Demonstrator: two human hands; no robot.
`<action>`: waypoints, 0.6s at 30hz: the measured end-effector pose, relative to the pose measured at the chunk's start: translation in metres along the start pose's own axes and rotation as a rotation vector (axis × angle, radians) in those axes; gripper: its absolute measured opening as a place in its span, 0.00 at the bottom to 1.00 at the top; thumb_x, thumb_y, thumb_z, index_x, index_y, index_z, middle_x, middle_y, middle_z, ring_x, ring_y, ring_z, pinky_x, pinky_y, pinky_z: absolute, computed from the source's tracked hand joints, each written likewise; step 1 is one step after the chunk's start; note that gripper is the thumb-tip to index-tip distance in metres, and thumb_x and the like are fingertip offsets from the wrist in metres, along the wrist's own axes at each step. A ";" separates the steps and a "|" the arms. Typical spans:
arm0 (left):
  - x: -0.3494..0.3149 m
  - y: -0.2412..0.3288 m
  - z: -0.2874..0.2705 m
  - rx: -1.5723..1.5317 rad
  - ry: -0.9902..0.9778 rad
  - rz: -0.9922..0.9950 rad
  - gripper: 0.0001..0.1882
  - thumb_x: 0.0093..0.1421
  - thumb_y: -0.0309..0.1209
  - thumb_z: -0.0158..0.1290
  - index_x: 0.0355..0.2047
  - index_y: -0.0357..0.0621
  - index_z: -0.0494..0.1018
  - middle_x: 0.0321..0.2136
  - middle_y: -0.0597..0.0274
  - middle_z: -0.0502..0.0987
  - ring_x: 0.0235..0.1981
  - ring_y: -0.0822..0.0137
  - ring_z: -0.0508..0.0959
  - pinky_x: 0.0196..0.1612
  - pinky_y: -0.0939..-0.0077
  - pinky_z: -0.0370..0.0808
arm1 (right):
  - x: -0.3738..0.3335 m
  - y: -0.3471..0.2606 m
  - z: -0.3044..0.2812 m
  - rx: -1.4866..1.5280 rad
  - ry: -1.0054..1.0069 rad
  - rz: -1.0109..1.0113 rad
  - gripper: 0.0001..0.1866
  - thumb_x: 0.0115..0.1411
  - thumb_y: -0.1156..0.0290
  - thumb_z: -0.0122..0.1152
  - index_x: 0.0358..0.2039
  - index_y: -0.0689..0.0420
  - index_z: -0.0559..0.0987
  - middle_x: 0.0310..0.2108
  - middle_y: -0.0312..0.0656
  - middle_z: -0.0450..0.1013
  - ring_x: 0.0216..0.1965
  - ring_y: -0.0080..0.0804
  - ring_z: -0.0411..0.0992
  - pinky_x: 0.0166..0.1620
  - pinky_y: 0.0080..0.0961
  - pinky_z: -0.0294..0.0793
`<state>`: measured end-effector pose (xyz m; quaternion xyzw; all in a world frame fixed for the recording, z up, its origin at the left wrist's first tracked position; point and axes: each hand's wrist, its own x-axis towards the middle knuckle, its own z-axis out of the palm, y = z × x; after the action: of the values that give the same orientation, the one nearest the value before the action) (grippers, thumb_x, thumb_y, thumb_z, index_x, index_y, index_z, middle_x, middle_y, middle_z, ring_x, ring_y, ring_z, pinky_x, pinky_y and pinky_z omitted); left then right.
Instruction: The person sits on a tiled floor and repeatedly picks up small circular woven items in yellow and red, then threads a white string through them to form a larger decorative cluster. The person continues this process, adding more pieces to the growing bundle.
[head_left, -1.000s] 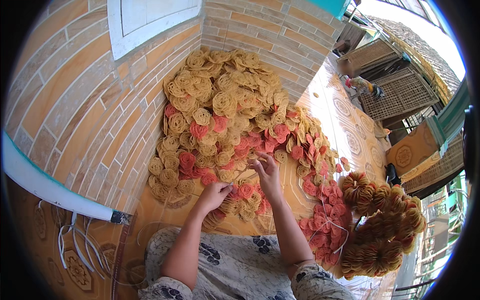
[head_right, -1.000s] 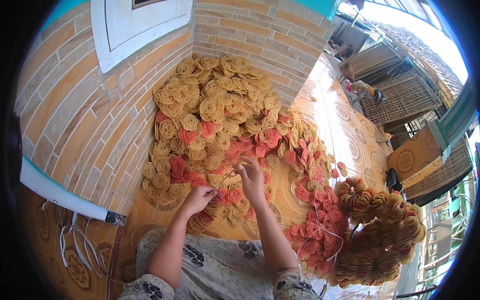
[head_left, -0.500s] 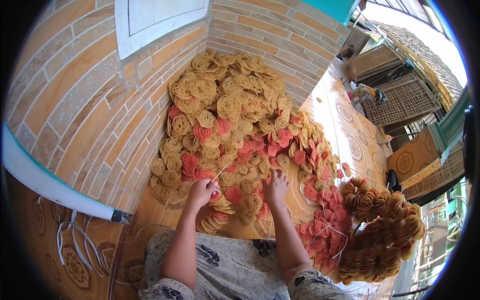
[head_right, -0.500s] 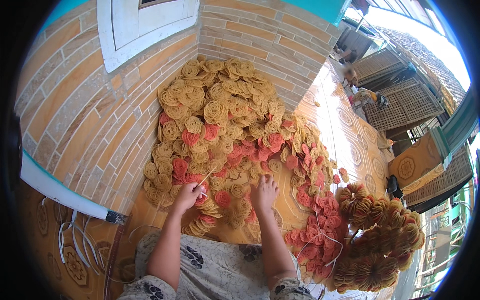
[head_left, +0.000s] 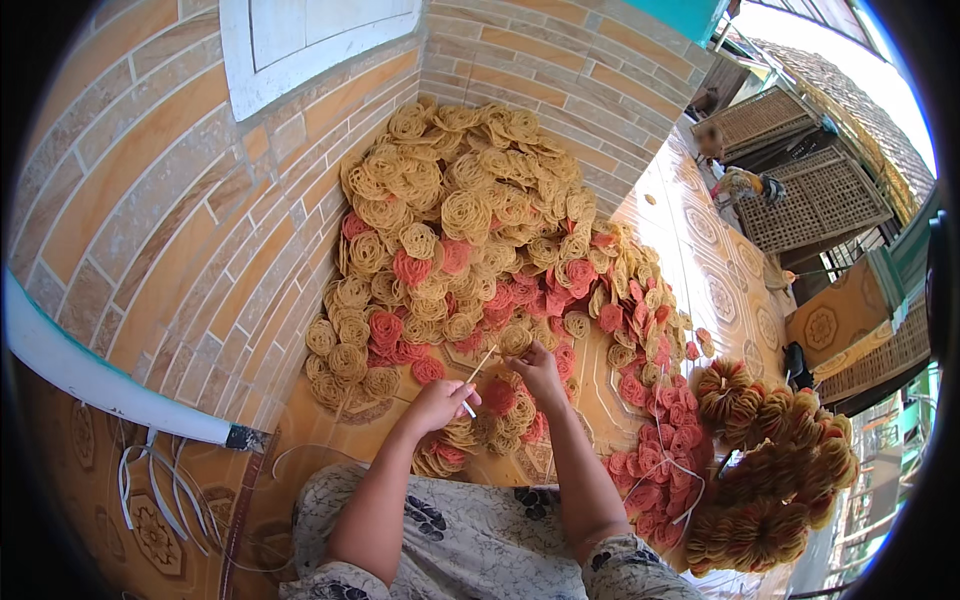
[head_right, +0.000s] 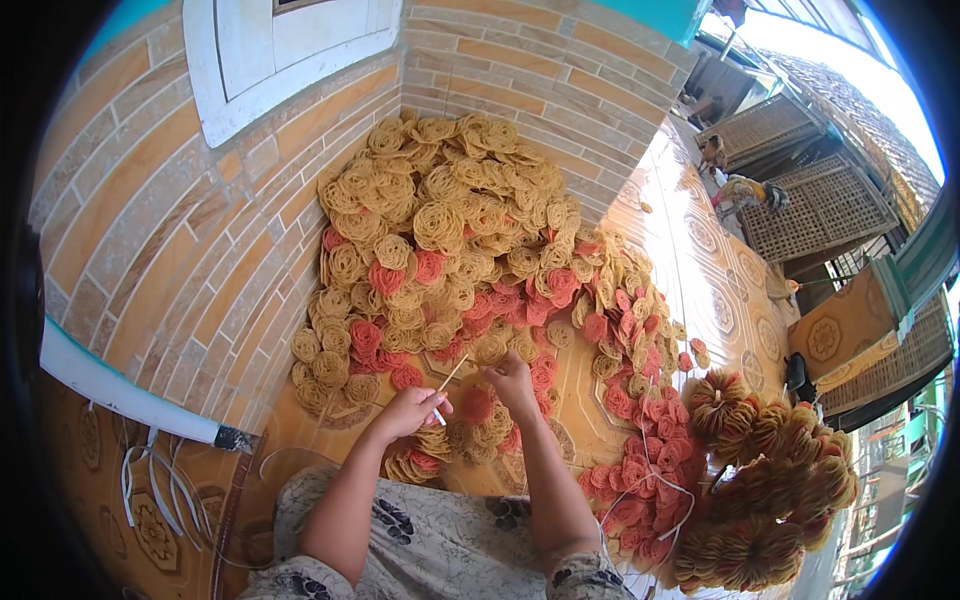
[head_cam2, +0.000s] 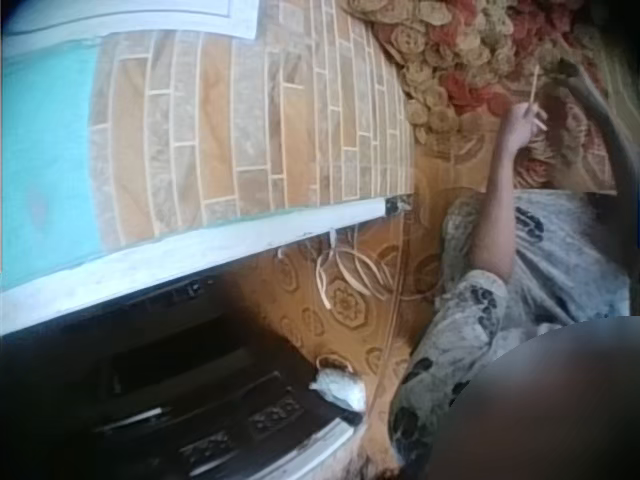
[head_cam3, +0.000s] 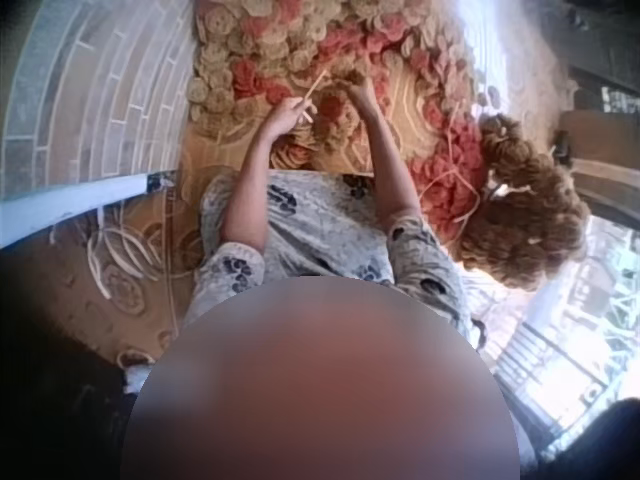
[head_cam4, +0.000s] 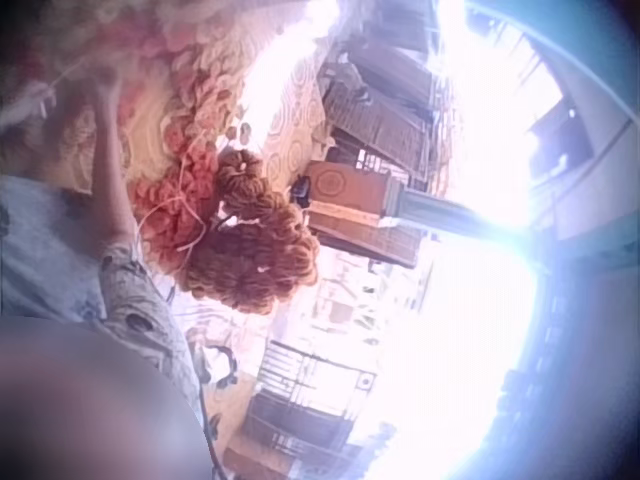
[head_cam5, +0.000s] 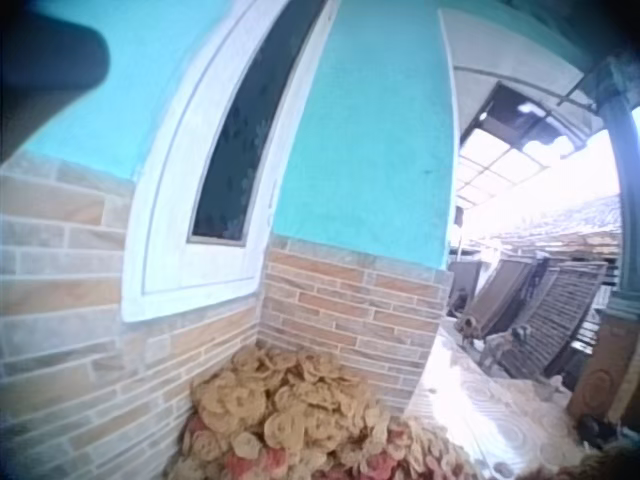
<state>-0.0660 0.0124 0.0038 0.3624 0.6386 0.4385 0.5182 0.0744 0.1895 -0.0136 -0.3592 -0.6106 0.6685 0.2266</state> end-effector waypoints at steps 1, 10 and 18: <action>0.000 0.001 0.001 0.007 0.000 -0.001 0.17 0.69 0.36 0.41 0.33 0.37 0.75 0.14 0.73 0.64 0.18 0.80 0.64 0.25 0.83 0.64 | 0.001 -0.003 -0.001 -0.126 -0.009 -0.002 0.15 0.56 0.81 0.58 0.45 0.64 0.71 0.39 0.40 0.76 0.41 0.26 0.73 0.47 0.24 0.70; 0.000 0.002 0.004 -0.185 0.032 0.010 0.18 0.70 0.36 0.40 0.34 0.36 0.74 0.15 0.74 0.65 0.17 0.81 0.64 0.25 0.85 0.64 | -0.018 -0.041 0.012 0.517 -0.172 0.080 0.07 0.61 0.75 0.50 0.39 0.62 0.72 0.41 0.42 0.75 0.39 0.34 0.75 0.47 0.28 0.69; 0.001 0.000 0.004 -0.192 0.039 0.026 0.17 0.70 0.34 0.40 0.34 0.36 0.74 0.17 0.73 0.67 0.18 0.82 0.64 0.24 0.86 0.64 | -0.017 -0.036 0.013 0.422 -0.141 0.049 0.09 0.64 0.73 0.50 0.41 0.63 0.74 0.38 0.42 0.76 0.40 0.36 0.76 0.45 0.30 0.72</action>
<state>-0.0626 0.0139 0.0030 0.3109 0.5988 0.5115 0.5322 0.0700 0.1740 0.0250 -0.2711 -0.4625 0.8101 0.2372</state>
